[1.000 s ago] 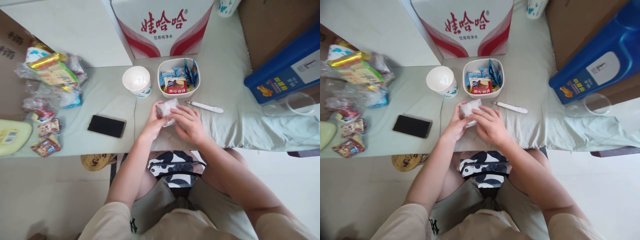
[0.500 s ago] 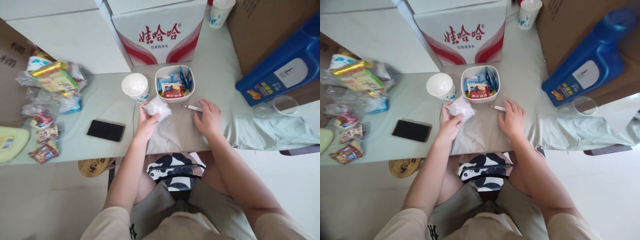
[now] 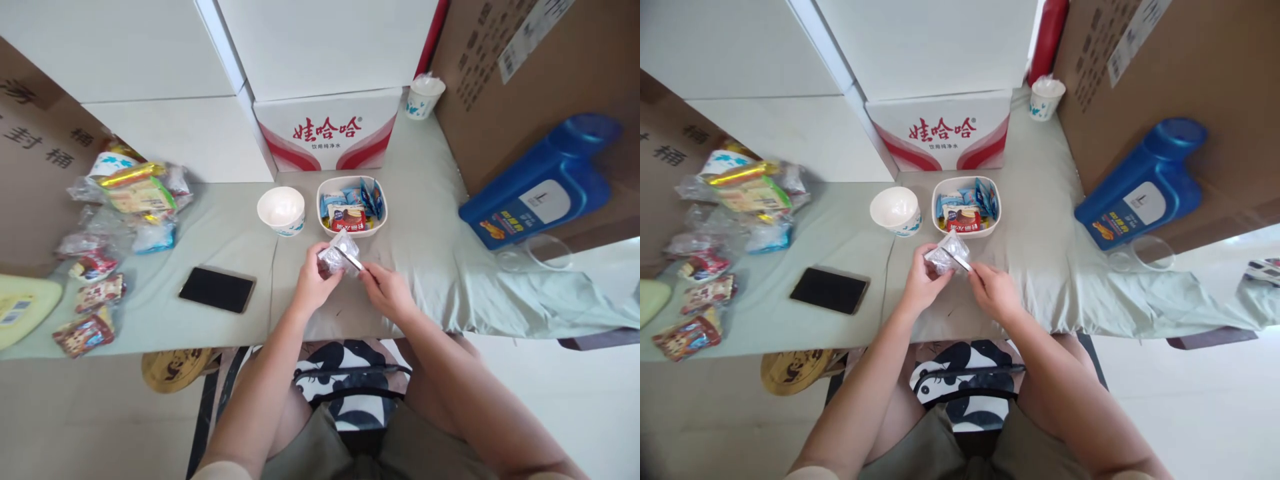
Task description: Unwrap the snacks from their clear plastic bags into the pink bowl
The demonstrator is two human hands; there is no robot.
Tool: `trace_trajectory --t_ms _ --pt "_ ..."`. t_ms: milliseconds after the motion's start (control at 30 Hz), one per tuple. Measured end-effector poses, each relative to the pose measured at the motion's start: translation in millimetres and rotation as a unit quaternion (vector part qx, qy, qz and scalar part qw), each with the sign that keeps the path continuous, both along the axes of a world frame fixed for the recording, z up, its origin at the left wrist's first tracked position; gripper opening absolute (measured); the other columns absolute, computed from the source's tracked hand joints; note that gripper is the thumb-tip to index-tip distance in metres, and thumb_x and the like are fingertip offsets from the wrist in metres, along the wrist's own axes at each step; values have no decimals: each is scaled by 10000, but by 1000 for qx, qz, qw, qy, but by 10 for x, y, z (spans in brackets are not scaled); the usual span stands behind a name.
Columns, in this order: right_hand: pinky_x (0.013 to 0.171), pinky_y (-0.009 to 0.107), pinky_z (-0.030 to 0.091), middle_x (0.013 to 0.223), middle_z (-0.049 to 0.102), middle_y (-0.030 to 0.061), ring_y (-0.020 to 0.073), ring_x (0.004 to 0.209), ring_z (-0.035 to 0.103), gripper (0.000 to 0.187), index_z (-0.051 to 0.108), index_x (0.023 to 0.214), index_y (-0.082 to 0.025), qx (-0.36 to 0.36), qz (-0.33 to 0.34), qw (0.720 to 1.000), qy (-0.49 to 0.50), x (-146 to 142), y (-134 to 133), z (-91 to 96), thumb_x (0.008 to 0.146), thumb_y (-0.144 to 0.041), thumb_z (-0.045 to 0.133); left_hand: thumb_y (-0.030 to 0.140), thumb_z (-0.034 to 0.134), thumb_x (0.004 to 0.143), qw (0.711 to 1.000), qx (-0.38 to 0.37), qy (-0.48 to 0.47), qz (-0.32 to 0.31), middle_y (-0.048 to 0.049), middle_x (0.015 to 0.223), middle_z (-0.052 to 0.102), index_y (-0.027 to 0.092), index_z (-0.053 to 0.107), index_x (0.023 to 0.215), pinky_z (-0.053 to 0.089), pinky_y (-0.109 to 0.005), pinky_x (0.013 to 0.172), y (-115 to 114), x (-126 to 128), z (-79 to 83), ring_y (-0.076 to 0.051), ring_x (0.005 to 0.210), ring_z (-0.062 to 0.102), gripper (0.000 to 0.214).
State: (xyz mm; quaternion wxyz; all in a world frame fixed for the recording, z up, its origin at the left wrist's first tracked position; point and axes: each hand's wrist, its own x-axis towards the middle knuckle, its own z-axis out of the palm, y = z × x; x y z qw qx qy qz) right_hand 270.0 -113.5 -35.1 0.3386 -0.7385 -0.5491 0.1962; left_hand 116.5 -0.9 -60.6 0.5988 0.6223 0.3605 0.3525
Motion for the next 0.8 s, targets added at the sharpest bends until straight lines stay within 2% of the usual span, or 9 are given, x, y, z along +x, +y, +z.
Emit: trace_trajectory --t_ms 100,200,267,333,400,467,600,700,800 --pt "611 283 406 870 748 73 211 747 691 371 722 1019 -232 -17 0 998 -65 5 41 -50 1005 -378 381 282 877 623 996 -58 -50 50 -9 982 673 261 495 1186 547 -240 689 95 1 50 -146 811 690 681" --pt "621 291 415 925 766 58 218 789 701 370 732 1080 -254 -39 -13 995 -94 100 -30 -99 1018 -372 387 375 893 624 973 -110 -146 141 -21 1117 677 316 456 1193 543 -242 667 247 -40 101 -157 870 698 719" --pt "622 302 423 970 779 57 223 791 697 359 731 1132 -264 -48 -49 991 -118 196 -85 -126 1013 -381 414 417 880 650 963 -101 -171 180 -39 1201 672 322 457 1184 563 -269 715 300 -67 105 -172 936 706 688" --pt "637 323 437 994 783 80 241 800 691 365 731 1160 -247 -44 -108 980 -159 294 -122 -145 1005 -390 434 438 873 658 974 -62 -136 170 -55 1155 695 291 473 1183 577 -300 765 279 -80 76 -188 941 711 676" --pt "707 362 472 1067 774 113 277 882 689 368 722 1189 -214 -15 -162 965 -207 375 -140 -153 993 -382 460 458 857 669 992 -13 -53 115 -67 1072 717 251 503 1181 584 -332 789 206 -86 33 -211 919 719 656" --pt "816 424 500 1177 747 137 315 1006 675 355 709 1202 -192 34 -187 953 -236 419 -146 -155 977 -358 490 473 824 701 995 51 47 77 -99 1119 721 227 545 1182 579 -384 868 134 -102 0 -260 1014 716 608" --pt "947 462 524 1191 725 143 297 1076 663 296 689 1155 -196 124 -110 967 -192 375 -131 -169 981 -322 486 524 664 830 970 177 111 124 -156 1367 640 203 568 1268 458 -481 1112 138 -171 -4 -322 1319 587 551" --pt "980 457 538 1194 718 137 280 1106 667 295 644 1211 -213 143 -22 980 -137 265 -83 -207 984 -317 486 512 718 776 970 197 102 102 -154 1296 674 189 581 1251 486 -469 1075 197 -190 21 -308 1235 638 590" --pt "1049 495 514 1377 640 152 304 1266 607 475 521 1390 -213 146 36 983 -104 162 -3 -248 932 -329 565 418 758 735 987 118 88 72 -103 1049 737 194 624 1044 563 -391 898 197 -145 54 -249 1003 717 405"
